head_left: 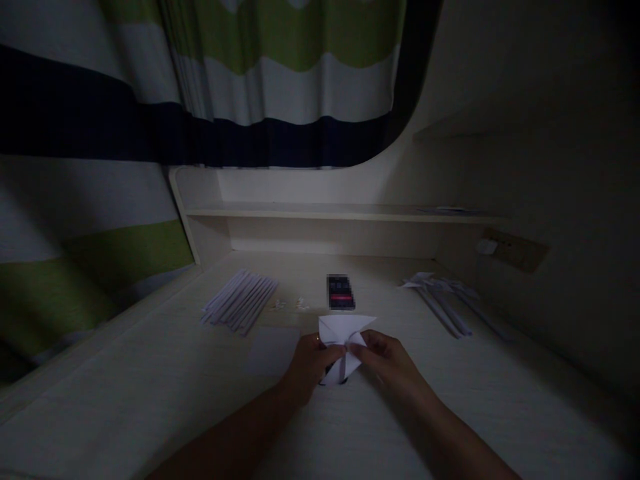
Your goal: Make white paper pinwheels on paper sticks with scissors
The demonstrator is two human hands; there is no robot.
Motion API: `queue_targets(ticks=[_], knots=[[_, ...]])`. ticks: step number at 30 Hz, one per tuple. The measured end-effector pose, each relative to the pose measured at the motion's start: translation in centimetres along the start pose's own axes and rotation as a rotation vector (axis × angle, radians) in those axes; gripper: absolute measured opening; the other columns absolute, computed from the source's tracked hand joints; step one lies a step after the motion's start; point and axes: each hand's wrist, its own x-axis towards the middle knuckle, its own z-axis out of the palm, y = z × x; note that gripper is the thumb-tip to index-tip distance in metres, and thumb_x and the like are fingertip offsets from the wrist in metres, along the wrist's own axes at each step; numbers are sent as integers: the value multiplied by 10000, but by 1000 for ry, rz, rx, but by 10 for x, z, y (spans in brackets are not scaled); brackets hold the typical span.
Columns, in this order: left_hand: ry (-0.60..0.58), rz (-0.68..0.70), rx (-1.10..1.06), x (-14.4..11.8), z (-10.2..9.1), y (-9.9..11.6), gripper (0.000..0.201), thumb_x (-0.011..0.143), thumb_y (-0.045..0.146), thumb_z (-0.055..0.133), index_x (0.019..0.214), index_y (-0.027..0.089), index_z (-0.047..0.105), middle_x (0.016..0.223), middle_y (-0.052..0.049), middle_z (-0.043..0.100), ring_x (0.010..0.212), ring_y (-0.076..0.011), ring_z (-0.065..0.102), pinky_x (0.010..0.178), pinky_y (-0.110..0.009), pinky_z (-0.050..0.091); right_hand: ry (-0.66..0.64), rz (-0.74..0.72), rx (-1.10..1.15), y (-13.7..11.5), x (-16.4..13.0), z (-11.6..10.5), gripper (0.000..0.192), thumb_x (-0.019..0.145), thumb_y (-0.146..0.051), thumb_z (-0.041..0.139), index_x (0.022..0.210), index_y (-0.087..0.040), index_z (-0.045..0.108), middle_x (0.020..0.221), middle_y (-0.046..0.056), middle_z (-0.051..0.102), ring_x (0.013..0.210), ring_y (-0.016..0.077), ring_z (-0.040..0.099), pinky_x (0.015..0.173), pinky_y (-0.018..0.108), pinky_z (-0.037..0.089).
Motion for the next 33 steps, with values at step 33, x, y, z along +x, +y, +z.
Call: queue_targets(ticks=[33], knots=[[-123,-46,-127,-1,1,3,247,578,280,642,741,95,663,643,-43,631,562,-128,541,542,-226,384,91,55,-6,1,-2,-2,218,549,-329,637,597,-121,597,589,54,628,539,168,562,537,271,427]])
